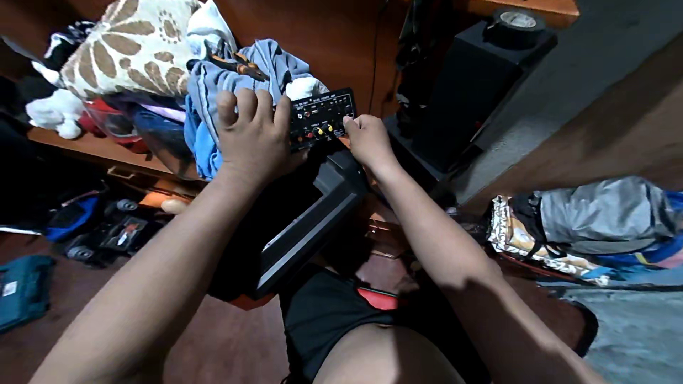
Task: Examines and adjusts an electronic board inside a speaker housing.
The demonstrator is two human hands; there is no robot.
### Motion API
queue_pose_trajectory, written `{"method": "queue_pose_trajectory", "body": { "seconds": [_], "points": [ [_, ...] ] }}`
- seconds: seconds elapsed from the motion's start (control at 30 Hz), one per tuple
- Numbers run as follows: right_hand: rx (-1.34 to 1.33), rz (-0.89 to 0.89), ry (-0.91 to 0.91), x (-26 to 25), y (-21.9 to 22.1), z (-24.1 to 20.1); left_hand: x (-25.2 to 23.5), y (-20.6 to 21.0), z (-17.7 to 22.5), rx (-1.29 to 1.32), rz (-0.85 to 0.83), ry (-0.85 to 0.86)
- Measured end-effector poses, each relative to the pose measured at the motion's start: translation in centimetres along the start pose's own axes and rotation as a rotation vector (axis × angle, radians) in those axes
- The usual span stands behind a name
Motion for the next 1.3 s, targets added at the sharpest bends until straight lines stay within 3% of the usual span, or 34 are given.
{"method": "queue_pose_trajectory", "body": {
  "seconds": [0.17,0.43,0.57,0.77,0.9,1.3],
  "points": [
    [-0.064,0.049,0.035,0.2,1.3,1.1,0.8,0.9,1.1,-0.003,-0.16,-0.111],
    [-0.082,0.073,0.053,0.7,1.8,1.2,-0.2,1.3,3.9,0.093,-0.137,-0.12],
    [-0.063,0.077,0.063,1.2,2.1,0.8,-2.5,3.0,5.8,-0.024,-0.108,-0.054],
    [0.022,0.053,0.047,1.2,1.9,0.5,-3.3,3.4,5.9,-0.029,-0.179,-0.129],
    [0.072,0.022,0.052,0.9,1.9,0.5,-3.0,3.7,5.8,0.013,-0.114,-0.107],
    [-0.044,0.102,-0.014,1.2,2.2,0.5,-4.0,3.1,6.1,-0.001,-0.105,-0.104]
  ]
}}
Point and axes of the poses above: each hand's wrist, its own x-axis away from the middle knuckle, its own y-axis out of the palm, z = x × y, the point moved 6 cm from there along -x, towards the middle knuckle, and after that the axes turned 6 degrees about -x, right-handed, at the moved point
